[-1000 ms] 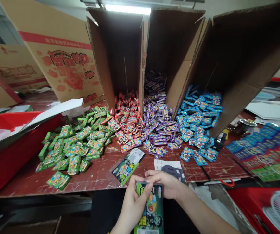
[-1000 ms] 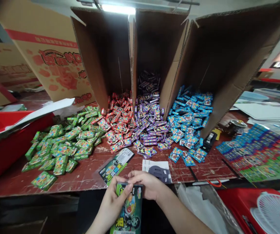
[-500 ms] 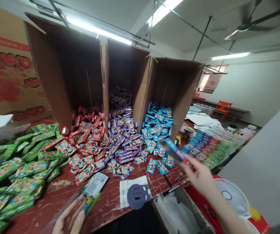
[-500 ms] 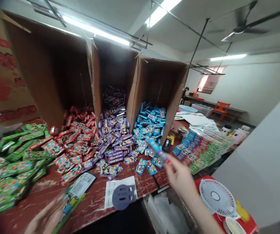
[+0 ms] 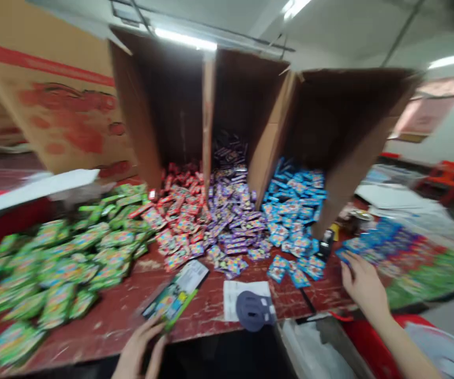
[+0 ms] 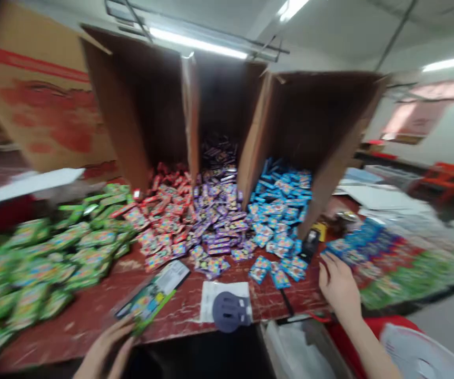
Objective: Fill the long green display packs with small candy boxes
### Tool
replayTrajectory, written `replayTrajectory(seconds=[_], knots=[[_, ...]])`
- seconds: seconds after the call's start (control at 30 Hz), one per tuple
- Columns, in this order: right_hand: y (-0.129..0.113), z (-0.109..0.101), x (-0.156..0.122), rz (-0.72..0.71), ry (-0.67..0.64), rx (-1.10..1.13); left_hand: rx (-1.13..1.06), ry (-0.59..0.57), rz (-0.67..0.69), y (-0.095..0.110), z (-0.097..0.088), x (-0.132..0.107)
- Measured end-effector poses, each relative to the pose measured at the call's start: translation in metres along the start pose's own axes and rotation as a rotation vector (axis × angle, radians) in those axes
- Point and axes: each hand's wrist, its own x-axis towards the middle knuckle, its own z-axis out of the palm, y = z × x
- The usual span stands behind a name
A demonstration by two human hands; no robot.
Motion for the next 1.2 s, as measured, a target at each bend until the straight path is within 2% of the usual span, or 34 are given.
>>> replayTrajectory(seconds=[0.07, 0.1, 0.13, 0.17, 0.23, 0.27, 0.3, 0.37, 0.43, 0.53, 0.63, 0.73, 0.83, 0.9, 1.0, 1.1, 1.2], knots=[[-0.074, 0.01, 0.001, -0.162, 0.074, 0.358, 0.236, -0.064, 0.108, 0.005, -0.001, -0.002], [-0.118, 0.013, 0.003, -0.203, 0.024, 0.52, 0.335, -0.09, 0.138, 0.005, 0.002, -0.004], [-0.163, 0.014, 0.005, -0.228, -0.085, 0.661, 0.433, -0.109, 0.147, 0.004, 0.007, -0.007], [-0.208, 0.016, 0.008, -0.251, -0.247, 0.765, 0.527, -0.119, 0.16, 0.002, 0.011, -0.01], [-0.285, 0.024, 0.016, -0.283, -0.679, 0.802, 0.648, -0.122, 0.213, -0.006, 0.018, -0.018], [-0.316, 0.031, 0.021, -0.197, -0.822, 0.726, 0.674, -0.117, 0.234, -0.011, 0.019, -0.02], [-0.339, 0.04, 0.026, -0.156, -0.876, 0.684, 0.675, -0.113, 0.237, -0.014, 0.018, -0.021], [-0.369, 0.059, 0.033, -0.041, -0.899, 0.6, 0.626, -0.121, 0.156, -0.017, 0.012, -0.015], [-0.381, 0.075, 0.035, 0.06, -0.873, 0.55, 0.55, -0.161, -0.019, -0.013, 0.003, 0.003], [-0.384, 0.087, 0.031, 0.179, -0.89, 0.529, 0.484, -0.226, -0.261, -0.002, -0.006, 0.039], [-0.381, 0.087, 0.024, 0.207, -0.994, 0.627, 0.446, -0.249, -0.322, 0.003, -0.008, 0.062], [-0.379, 0.075, 0.013, 0.16, -1.113, 0.821, 0.336, -0.295, -0.286, 0.003, -0.006, 0.055], [-0.38, 0.054, -0.002, 0.106, -1.188, 1.018, 0.223, -0.319, -0.197, 0.003, -0.001, 0.031], [-0.381, 0.039, -0.012, 0.086, -1.195, 1.124, 0.194, -0.309, -0.143, 0.005, 0.003, 0.015], [-0.38, 0.018, -0.025, 0.096, -1.156, 1.216, 0.288, -0.223, -0.037, 0.009, 0.008, -0.004], [-0.374, 0.0, -0.036, 0.223, -1.079, 1.332, 0.445, -0.13, 0.103, 0.016, 0.007, -0.016], [-0.363, -0.017, -0.043, 0.324, -0.959, 1.456, 0.371, -0.221, 0.147, 0.026, 0.004, -0.022]])
